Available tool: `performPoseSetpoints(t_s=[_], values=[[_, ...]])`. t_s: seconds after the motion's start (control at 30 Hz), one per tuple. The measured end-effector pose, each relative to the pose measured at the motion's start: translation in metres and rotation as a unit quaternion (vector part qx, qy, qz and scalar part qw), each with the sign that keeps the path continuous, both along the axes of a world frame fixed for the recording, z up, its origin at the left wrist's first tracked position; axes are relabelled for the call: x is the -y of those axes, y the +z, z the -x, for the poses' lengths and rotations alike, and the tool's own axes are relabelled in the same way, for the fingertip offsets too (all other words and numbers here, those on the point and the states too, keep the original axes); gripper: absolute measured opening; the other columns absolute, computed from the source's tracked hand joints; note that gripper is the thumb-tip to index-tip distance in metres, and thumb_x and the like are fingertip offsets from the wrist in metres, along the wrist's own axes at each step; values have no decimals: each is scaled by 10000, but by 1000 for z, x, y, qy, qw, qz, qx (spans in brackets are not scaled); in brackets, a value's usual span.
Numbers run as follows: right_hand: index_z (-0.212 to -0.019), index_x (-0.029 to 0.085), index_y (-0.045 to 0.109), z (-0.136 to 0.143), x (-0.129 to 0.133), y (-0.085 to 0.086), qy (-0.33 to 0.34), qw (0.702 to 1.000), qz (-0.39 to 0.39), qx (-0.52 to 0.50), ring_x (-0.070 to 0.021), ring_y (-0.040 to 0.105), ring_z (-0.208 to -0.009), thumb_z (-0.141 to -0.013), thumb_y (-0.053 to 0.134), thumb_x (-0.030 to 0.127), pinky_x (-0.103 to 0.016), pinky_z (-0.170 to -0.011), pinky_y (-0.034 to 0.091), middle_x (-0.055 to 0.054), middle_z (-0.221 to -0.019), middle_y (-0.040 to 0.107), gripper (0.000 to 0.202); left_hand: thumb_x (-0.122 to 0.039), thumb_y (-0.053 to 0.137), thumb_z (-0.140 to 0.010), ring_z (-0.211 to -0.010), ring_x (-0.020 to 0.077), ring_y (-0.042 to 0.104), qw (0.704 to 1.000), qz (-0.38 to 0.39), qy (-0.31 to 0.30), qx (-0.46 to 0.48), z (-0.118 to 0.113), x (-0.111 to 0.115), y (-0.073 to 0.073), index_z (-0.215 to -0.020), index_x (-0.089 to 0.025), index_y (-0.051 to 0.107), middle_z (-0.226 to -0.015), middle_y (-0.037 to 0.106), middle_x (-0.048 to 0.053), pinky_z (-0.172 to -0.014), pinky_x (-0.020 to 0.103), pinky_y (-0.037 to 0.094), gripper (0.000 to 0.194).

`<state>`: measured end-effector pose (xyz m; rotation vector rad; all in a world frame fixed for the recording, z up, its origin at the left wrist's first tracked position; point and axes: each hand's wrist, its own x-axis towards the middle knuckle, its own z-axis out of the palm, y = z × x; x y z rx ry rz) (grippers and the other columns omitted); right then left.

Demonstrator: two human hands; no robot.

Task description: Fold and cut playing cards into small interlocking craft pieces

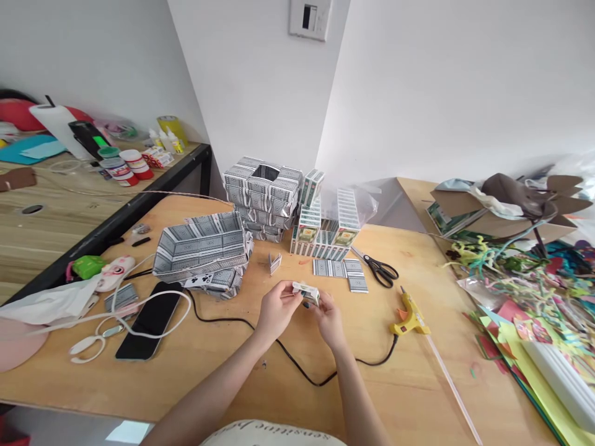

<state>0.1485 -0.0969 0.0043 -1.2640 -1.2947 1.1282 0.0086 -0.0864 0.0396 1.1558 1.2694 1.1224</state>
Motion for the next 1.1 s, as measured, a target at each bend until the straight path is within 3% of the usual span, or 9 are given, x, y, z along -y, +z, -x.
performPoseSetpoints(t_s=[0.07, 0.27, 0.53, 0.93, 1.1], values=[[-994, 225, 613, 0, -1, 2, 6, 1000, -6, 5, -253, 503, -1029, -725, 595, 289, -407, -929, 345, -64, -1041, 617, 278, -231, 583, -695, -817, 185, 629, 1000, -10, 10, -26, 1, 1, -3, -825, -165, 578, -862, 654, 63, -764, 308, 502, 145], [-1151, 216, 522, 10, 0, 5, -2, 992, 34, -120, -236, 473, -1124, -771, 554, 371, -407, -969, 340, -76, -1198, 548, 411, -227, 557, -717, -790, 165, 638, 990, -78, 24, -117, -3, 4, -7, -827, -177, 597, -861, 661, 51, -759, 313, 518, 127], [-1107, 226, 580, 3, 0, 16, 21, 985, 72, -158, -249, 473, -1133, -709, 624, 332, -418, -982, 326, -62, -1202, 557, 415, -192, 601, -666, -712, 145, 649, 989, -64, 19, -131, -1, 0, 2, -857, -178, 577, -765, 661, 26, -638, 268, 557, 192], [-993, 212, 654, -2, 1, 26, -6, 974, 141, -177, -272, 541, -1042, -617, 656, 218, -428, -940, 347, -62, -1067, 644, 376, -143, 544, -685, -743, 140, 657, 972, -113, -69, -192, 3, 1, 11, -872, -202, 616, -836, 690, 13, -688, 242, 546, 209], [-954, 215, 673, -7, -2, 25, -3, 970, 144, -195, -264, 509, -1083, -635, 636, 240, -417, -974, 293, -51, -1057, 649, 322, -149, 501, -716, -728, 134, 656, 981, -102, -53, -158, 6, -1, 14, -854, -190, 595, -821, 682, 18, -668, 238, 542, 172]])
